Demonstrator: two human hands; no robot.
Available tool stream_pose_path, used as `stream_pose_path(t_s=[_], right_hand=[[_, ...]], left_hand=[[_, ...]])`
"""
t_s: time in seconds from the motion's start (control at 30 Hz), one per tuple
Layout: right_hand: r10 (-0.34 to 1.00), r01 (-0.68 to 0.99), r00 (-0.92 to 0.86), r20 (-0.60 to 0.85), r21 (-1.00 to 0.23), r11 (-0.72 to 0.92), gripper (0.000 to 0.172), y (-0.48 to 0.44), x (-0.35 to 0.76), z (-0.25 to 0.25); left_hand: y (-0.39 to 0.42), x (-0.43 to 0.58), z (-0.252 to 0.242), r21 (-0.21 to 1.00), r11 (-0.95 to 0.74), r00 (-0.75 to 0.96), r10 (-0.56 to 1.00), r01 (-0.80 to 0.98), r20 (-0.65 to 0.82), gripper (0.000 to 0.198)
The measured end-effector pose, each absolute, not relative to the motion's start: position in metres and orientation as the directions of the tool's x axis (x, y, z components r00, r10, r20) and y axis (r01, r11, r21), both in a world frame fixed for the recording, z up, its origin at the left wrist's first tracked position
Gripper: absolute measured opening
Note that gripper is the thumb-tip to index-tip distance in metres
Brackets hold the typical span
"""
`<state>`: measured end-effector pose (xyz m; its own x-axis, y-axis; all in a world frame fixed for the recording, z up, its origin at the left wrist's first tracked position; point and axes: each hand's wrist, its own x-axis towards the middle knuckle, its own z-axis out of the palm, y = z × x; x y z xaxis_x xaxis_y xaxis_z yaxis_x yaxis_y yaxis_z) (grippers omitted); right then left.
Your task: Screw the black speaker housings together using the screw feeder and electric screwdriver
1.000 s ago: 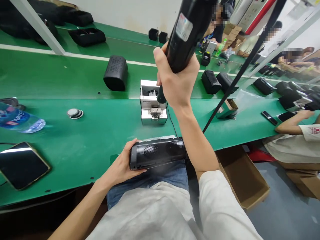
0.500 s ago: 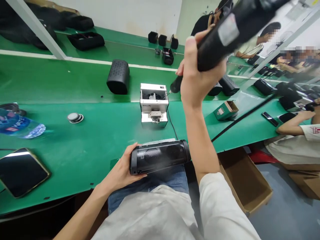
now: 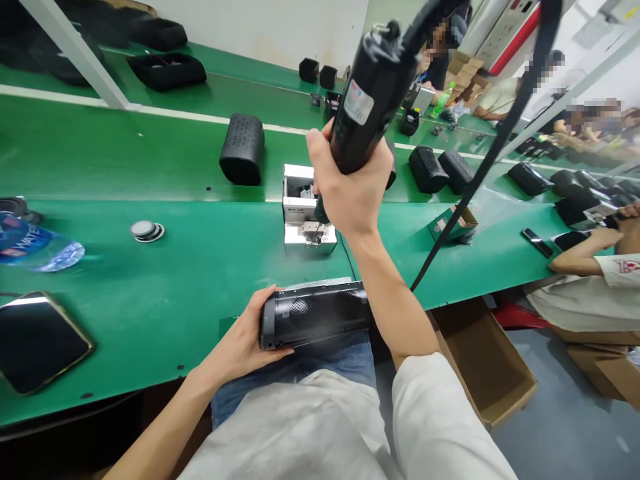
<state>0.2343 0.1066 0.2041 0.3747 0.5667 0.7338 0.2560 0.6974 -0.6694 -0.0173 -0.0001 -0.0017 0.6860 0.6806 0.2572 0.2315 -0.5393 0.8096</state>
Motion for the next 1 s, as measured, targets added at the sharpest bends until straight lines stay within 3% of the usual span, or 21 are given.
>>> stream_pose_path(t_s=[0.23, 0.43, 0.57, 0.73, 0.87, 1.0], right_hand=[[0.54, 0.26, 0.372, 0.755, -0.643, 0.72, 0.049, 0.095, 0.234, 0.217], [0.645, 0.245, 0.386, 0.66, -0.747, 0.618, 0.064, 0.101, 0.235, 0.218], [0.619, 0.279, 0.379, 0.688, -0.722, 0.633, 0.065, 0.107, 0.234, 0.215], [0.633, 0.245, 0.398, 0.664, -0.742, 0.624, 0.06, 0.107, 0.235, 0.218], [0.675, 0.242, 0.381, 0.632, -0.772, 0.587, 0.066, 0.105, 0.238, 0.215], [0.63, 0.25, 0.369, 0.684, -0.725, 0.641, 0.059, 0.093, 0.238, 0.217]], left_hand=[[0.0, -0.017, -0.001, 0.81, -0.545, 0.691, 0.672, 0.216, 0.267, 0.125], [-0.001, -0.017, 0.001, 0.802, -0.548, 0.688, 0.677, 0.236, 0.26, 0.126], [0.0, -0.016, 0.0, 0.8, -0.554, 0.686, 0.675, 0.229, 0.271, 0.128], [0.0, -0.016, 0.001, 0.804, -0.547, 0.682, 0.681, 0.232, 0.267, 0.126], [0.0, -0.017, 0.0, 0.793, -0.561, 0.679, 0.679, 0.237, 0.279, 0.128], [0.002, -0.017, -0.002, 0.788, -0.562, 0.682, 0.68, 0.25, 0.269, 0.126]])
